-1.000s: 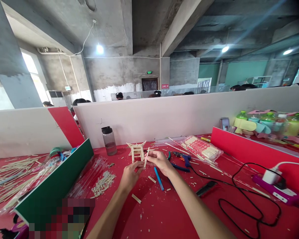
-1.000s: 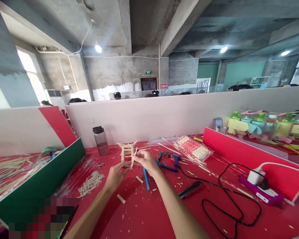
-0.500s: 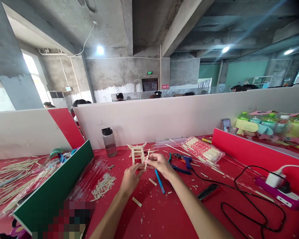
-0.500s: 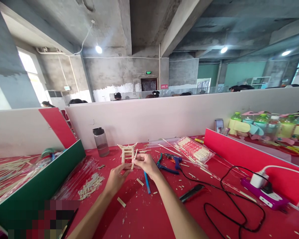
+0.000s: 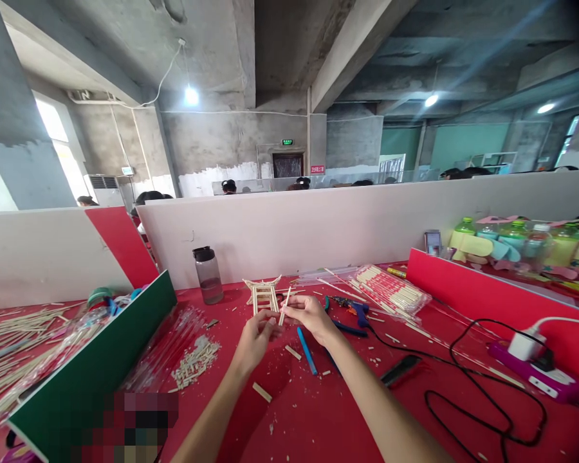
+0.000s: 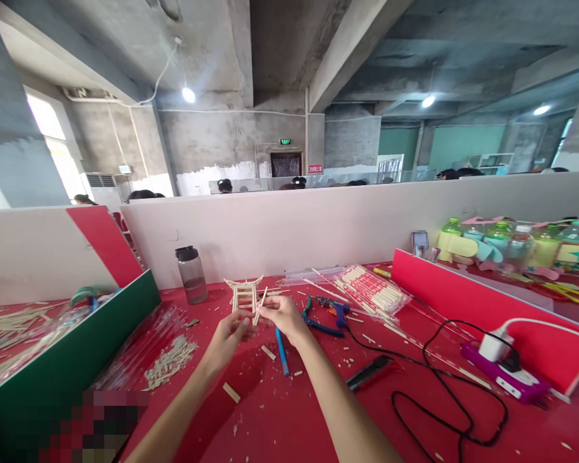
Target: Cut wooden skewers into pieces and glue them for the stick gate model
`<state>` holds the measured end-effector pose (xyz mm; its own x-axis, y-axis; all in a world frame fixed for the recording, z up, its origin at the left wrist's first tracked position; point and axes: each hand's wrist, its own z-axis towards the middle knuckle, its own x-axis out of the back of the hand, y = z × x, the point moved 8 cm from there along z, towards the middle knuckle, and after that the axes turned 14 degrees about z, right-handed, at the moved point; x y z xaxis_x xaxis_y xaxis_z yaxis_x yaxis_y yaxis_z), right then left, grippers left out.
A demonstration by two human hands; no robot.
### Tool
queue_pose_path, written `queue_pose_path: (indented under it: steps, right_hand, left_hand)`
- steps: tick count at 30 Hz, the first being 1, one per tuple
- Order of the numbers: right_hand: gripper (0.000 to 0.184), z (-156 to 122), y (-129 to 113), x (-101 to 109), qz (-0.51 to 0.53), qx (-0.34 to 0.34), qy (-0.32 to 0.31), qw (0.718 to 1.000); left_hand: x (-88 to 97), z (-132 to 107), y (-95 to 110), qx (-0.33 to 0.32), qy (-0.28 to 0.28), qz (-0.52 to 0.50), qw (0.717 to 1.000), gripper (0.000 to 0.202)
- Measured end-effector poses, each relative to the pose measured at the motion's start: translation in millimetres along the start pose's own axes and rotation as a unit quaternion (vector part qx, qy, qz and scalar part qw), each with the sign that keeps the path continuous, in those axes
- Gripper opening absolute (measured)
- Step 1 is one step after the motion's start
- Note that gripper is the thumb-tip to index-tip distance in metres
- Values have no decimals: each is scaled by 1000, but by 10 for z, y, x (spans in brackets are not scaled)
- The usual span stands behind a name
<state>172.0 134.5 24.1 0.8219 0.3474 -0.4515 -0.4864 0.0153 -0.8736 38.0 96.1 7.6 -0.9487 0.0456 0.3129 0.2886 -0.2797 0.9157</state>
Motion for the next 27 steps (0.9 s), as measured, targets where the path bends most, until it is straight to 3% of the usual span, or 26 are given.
queue_pose_path:
  steps: [15, 27]
  right_hand:
    - [41, -6, 67, -37, -16, -3, -15, 1000]
    - [42, -8, 61, -41, -10, 4, -7, 1000]
  left_hand:
    - [12, 1, -91, 98, 0, -31, 995, 55]
    - [16, -8, -147, 119, -30, -13, 992, 53]
